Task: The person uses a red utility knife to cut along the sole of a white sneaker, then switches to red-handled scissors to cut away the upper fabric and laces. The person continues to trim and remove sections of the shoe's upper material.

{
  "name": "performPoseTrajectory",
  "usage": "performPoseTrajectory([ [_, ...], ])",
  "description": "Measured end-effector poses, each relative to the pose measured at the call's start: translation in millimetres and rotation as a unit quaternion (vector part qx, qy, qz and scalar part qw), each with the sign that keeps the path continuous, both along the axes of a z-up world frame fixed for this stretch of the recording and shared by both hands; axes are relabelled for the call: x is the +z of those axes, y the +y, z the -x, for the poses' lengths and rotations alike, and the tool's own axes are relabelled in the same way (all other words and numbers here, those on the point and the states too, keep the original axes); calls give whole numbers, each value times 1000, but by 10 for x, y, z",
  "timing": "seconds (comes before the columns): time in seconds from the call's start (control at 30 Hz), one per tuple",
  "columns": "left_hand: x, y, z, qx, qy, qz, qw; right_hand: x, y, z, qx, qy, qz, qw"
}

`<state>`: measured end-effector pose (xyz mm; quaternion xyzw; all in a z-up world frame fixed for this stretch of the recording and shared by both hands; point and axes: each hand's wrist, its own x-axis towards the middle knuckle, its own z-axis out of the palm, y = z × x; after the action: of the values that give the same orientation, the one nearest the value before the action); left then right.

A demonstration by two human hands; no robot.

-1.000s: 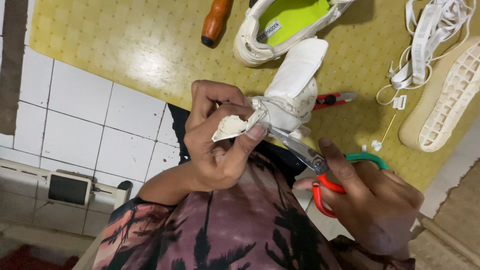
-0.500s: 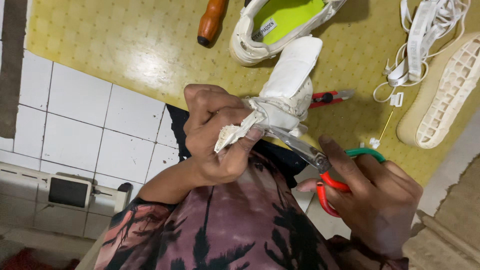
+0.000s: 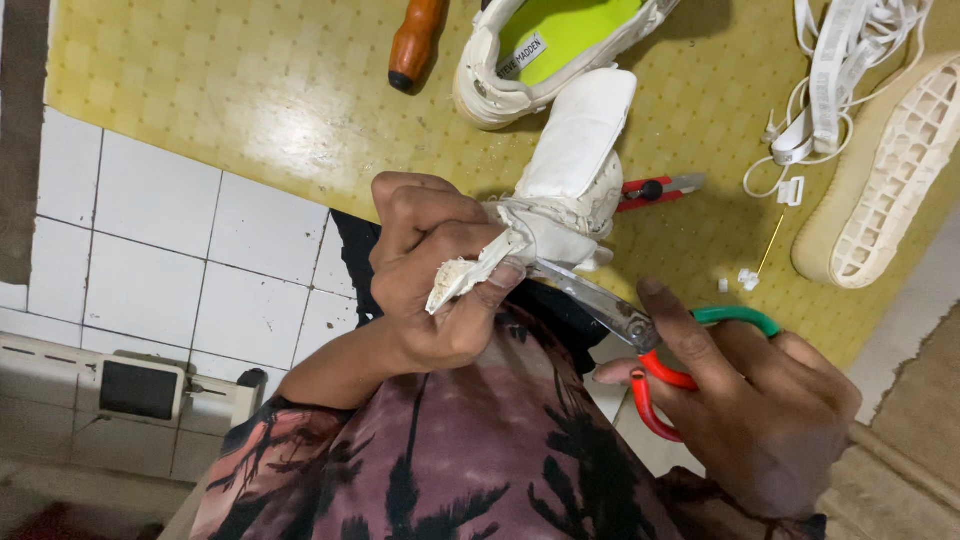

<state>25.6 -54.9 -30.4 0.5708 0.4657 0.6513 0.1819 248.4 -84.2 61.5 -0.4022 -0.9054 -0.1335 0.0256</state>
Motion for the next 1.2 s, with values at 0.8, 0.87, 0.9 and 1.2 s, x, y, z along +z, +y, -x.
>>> performPoseTrajectory([
  [0.8, 131, 246, 142, -221, -136, 24, 965, -142, 60, -90, -78, 197, 165, 963],
  [0.87, 185, 274, 156, -267, -97, -22, 959, -123, 23, -49, -120, 220, 165, 954],
  [0.9, 182, 265, 146, -268, -97, -22, 958, -131, -8, -27, -122, 220, 165, 954],
  [1.2, 256, 180, 110, -298, -106, 19, 948, -612, 123, 329, -136, 706, 290, 632],
])
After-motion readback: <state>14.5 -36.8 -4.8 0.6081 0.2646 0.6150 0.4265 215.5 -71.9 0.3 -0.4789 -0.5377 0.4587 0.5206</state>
